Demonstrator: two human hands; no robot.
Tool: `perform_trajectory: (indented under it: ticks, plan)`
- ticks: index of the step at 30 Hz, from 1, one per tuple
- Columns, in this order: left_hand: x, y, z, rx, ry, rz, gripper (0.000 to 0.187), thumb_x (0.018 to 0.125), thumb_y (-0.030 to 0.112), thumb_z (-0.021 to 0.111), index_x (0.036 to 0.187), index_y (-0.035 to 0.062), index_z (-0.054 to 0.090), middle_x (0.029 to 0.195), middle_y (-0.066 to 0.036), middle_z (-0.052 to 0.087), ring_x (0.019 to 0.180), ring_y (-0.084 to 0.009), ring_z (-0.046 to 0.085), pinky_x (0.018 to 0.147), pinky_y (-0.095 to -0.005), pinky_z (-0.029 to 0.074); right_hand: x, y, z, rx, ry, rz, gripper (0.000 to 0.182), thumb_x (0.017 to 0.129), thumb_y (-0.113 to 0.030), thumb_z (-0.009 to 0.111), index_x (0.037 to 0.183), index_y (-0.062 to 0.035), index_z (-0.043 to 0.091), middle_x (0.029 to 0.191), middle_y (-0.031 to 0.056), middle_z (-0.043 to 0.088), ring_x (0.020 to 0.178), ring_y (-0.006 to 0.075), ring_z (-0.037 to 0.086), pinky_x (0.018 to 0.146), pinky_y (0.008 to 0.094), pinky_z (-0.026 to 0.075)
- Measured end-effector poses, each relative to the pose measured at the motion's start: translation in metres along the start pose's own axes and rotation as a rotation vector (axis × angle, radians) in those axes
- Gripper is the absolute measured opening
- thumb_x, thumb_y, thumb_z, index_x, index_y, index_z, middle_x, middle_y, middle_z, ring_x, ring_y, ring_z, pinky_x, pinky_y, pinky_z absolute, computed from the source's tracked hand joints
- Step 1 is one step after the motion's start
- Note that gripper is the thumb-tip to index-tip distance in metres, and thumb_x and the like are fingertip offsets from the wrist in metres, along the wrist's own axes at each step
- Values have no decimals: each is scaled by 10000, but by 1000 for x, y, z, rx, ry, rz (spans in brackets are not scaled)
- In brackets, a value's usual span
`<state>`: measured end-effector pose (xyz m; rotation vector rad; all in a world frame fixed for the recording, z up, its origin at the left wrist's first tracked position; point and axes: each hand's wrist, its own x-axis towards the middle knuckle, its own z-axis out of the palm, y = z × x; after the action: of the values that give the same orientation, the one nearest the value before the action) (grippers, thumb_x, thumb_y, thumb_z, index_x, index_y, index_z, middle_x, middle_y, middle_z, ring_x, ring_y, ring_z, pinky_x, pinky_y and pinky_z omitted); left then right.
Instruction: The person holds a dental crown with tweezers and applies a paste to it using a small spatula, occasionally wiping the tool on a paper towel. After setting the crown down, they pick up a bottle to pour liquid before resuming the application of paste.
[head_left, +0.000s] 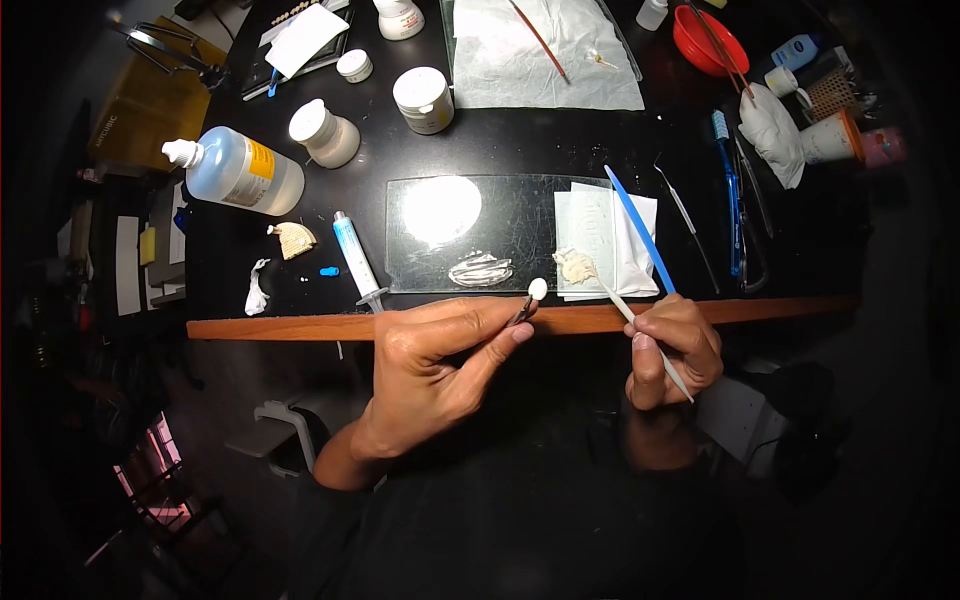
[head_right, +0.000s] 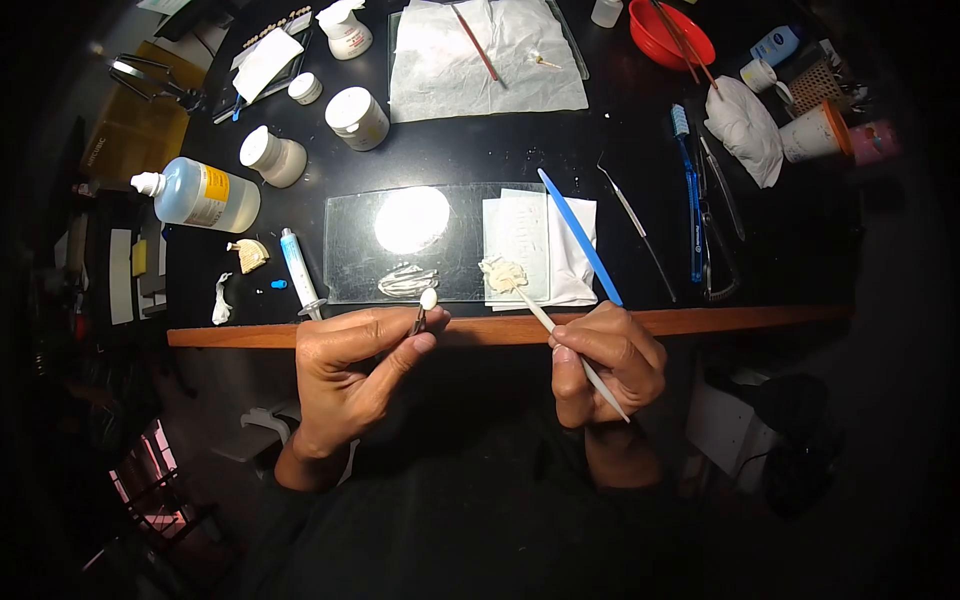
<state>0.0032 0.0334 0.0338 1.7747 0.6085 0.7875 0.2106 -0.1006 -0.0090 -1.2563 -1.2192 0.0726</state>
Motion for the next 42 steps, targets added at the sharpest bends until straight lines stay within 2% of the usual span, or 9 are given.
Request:
perform_trajectory:
  ticks: [4, 10, 13, 16, 23, 25, 42]
  plan:
    - [-1, 1, 1, 78, 12, 37, 160, 915, -34, 803, 1074, -52, 805, 904, -154, 805, 744, -162, 760, 670, -253, 572, 0, -1, 0, 3, -6, 3, 192, 783, 27, 627, 946, 15, 728, 787, 102, 697, 630, 164, 654, 584, 289, 493]
    - [-8, 2, 3, -114, -49, -190, 155, 966, -12, 756, 1108, -59, 797, 925, -143, 812, 780, -166, 772, 694, -257, 601, 6, -7, -1, 28, -55, 4, 208, 785, 31, 638, 972, -2, 723, 798, 99, 693, 638, 165, 674, 577, 284, 518]
    - [-19, 0, 10, -209, 2, -301, 160, 993, 6, 735, 1124, -65, 792, 953, -142, 817, 818, -170, 782, 729, -260, 624, 9, -8, 1, 64, -93, -30, 207, 787, 27, 649, 975, -21, 720, 792, 83, 686, 619, 157, 676, 540, 278, 523]
    - [-25, -2, 12, -240, -6, -385, 181, 1027, 41, 701, 1137, -86, 768, 991, -170, 809, 870, -204, 795, 770, -294, 646, 11, -8, 4, 101, -142, -57, 207, 793, 23, 654, 979, -40, 719, 786, 63, 684, 595, 147, 674, 505, 274, 514]
    - [-32, -18, 19, -170, 30, -188, 176, 999, -5, 717, 1142, -89, 776, 980, -193, 811, 893, -234, 804, 823, -321, 653, 19, -1, 2, 141, -329, -129, 201, 836, 11, 727, 1033, -25, 717, 809, 60, 699, 626, 149, 709, 505, 270, 519]
    - [-32, -19, 19, -168, 35, -164, 170, 995, -13, 717, 1133, -91, 779, 970, -194, 812, 886, -237, 804, 824, -319, 652, 16, 2, 4, 131, -324, -143, 190, 854, 0, 743, 1040, -22, 718, 817, 62, 700, 624, 146, 707, 505, 268, 518]
    - [-33, -21, 18, -170, 24, -200, 185, 993, -18, 711, 1151, -90, 775, 977, -189, 815, 875, -230, 805, 808, -310, 654, 15, 5, 5, 82, -369, -196, 206, 852, 12, 785, 1044, -20, 721, 847, 48, 689, 667, 132, 714, 506, 252, 521]
